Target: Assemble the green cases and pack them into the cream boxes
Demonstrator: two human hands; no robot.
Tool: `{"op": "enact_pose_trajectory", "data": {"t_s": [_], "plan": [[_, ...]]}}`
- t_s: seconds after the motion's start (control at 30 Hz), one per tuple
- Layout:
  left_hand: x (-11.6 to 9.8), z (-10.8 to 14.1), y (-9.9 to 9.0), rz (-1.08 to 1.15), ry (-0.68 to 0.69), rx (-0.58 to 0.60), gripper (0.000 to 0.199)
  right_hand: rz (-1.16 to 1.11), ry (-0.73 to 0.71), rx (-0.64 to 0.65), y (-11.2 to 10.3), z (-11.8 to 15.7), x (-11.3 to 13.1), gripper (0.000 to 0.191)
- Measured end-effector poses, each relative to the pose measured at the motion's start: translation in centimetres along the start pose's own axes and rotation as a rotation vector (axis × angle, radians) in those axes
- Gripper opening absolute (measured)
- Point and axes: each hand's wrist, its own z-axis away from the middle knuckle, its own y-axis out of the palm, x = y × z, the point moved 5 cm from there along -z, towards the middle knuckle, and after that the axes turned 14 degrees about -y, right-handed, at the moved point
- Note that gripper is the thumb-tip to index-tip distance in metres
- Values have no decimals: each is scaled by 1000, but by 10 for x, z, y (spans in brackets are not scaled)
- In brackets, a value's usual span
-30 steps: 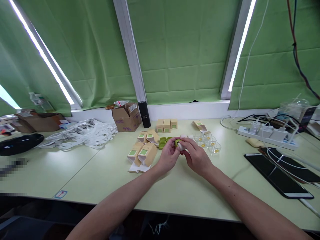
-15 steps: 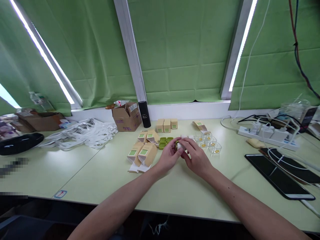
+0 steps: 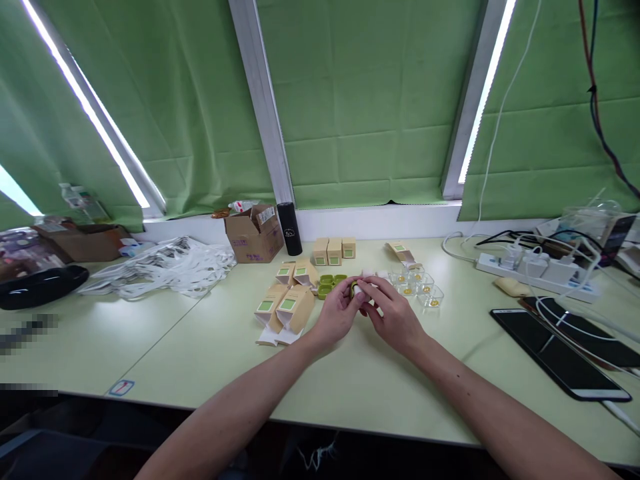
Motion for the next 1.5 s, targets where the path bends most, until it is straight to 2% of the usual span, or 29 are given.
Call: {"op": "enact_pose_trajectory", "data": {"t_s": [0.23,0.4,0.47,0.7,0.97,1.13,1.33,1.5], "plan": [[-2,2,-1,9,21,11,63,-19,34,-6,1,2,-3,48],[-7,8,-2,80,29,141,67,-86,123,-17,1,2,-5,45],[-9,9,-4,82,33,155,63,-114,179,-38,0,2,-7,44],[-6,3,-14,20,22,52,59,-253,254,-78,-1,5,-10,44],[-5,1,-13,-33,27,14,64,-404,329,-165,-3,2,-11,41],[-4,0,-9,-32,-27,-14,68,-332,327,-161,-5,3,-12,40],[-3,1,-3,-7,-71,25,73,-192,284,-103,-2,7,-8,47],[-1,2,2,-15,-101,72,76,-165,248,-41,1,6,-5,52]]}}
